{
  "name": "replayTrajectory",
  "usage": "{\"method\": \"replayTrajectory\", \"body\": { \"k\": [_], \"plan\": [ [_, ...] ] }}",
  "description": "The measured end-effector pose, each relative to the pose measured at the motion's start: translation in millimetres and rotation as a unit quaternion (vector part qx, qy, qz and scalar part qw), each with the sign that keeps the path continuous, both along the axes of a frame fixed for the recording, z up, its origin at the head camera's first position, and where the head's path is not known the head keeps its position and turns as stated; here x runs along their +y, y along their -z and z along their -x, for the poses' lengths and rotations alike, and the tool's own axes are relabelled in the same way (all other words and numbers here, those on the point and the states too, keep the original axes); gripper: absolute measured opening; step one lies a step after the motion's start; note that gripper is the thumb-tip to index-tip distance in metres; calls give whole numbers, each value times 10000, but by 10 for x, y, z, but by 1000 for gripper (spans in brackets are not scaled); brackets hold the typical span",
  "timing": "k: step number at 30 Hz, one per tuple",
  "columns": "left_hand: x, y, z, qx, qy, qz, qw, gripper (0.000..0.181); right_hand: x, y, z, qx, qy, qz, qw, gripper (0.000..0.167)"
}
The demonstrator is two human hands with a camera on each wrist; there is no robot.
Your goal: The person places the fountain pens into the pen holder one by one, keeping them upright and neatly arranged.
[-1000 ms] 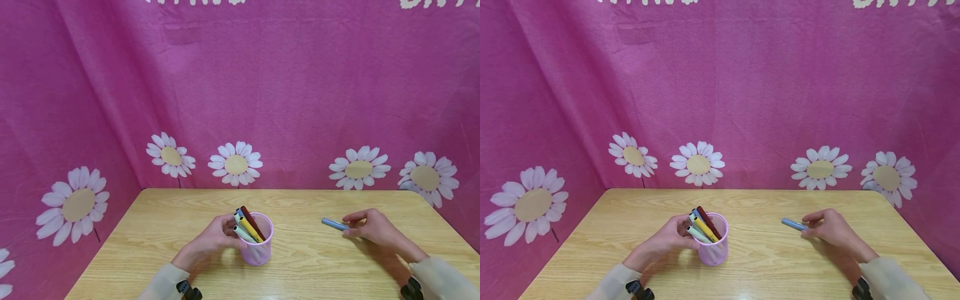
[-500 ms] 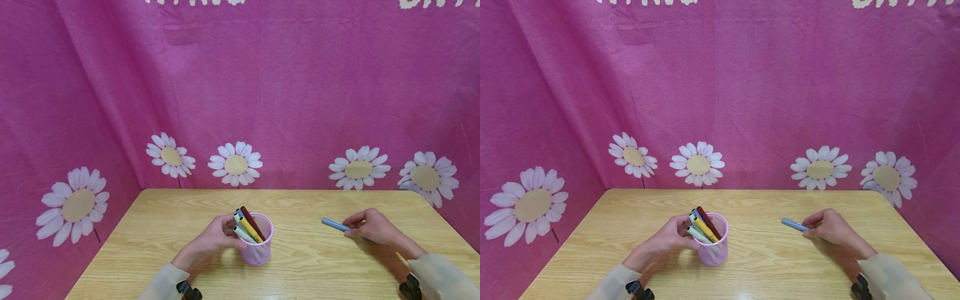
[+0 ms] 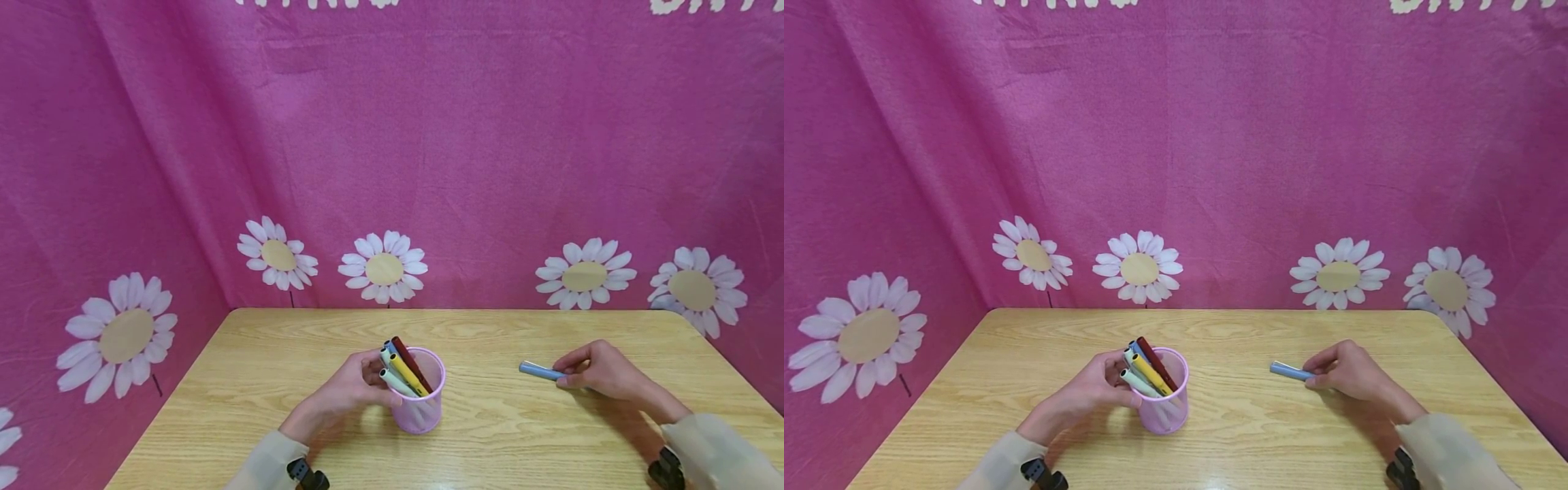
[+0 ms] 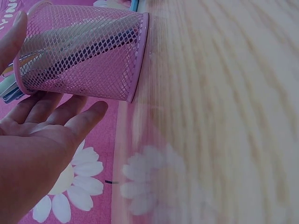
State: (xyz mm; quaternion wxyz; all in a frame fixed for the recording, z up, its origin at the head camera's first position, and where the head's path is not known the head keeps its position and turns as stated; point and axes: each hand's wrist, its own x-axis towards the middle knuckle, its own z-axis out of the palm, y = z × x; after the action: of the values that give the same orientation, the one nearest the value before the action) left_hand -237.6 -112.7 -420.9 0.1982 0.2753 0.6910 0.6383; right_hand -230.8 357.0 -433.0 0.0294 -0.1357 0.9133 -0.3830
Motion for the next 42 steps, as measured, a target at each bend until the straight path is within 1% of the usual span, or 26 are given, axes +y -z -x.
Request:
{"method": "replayTrajectory", "body": {
  "k": [3,15,18,22,25,29,32,36,42],
  "plan": [
    [3,8,2,8,14,6,10000,57,-18,11,3,-21,-149,81,9999,24],
    [4,15,3,-29,-17,-17,10000,57,-90,26,-5,-61,-242,213,9995,21],
    [2,15,4,-23,-21,-5,10000,56,-127,30,-11,-65,-319,272,9991,21],
    [1,13,6,-23,-19,19,10000,55,-165,30,-18,-126,-450,411,9981,20],
    [3,12,7,-32,-19,29,10000,55,-186,30,-16,-256,-508,519,9970,20],
    [-1,13,4,-50,-7,24,10000,54,-215,36,-10,-315,-464,468,9973,22],
    [-2,14,3,-62,-3,34,10000,55,-233,41,-9,-223,-429,385,9981,22],
    [1,14,8,-32,5,40,10000,55,-257,47,-6,-58,-512,385,9979,22],
    [0,7,8,21,48,39,10000,55,-319,57,-14,-143,-622,450,9969,21]
  ]
}}
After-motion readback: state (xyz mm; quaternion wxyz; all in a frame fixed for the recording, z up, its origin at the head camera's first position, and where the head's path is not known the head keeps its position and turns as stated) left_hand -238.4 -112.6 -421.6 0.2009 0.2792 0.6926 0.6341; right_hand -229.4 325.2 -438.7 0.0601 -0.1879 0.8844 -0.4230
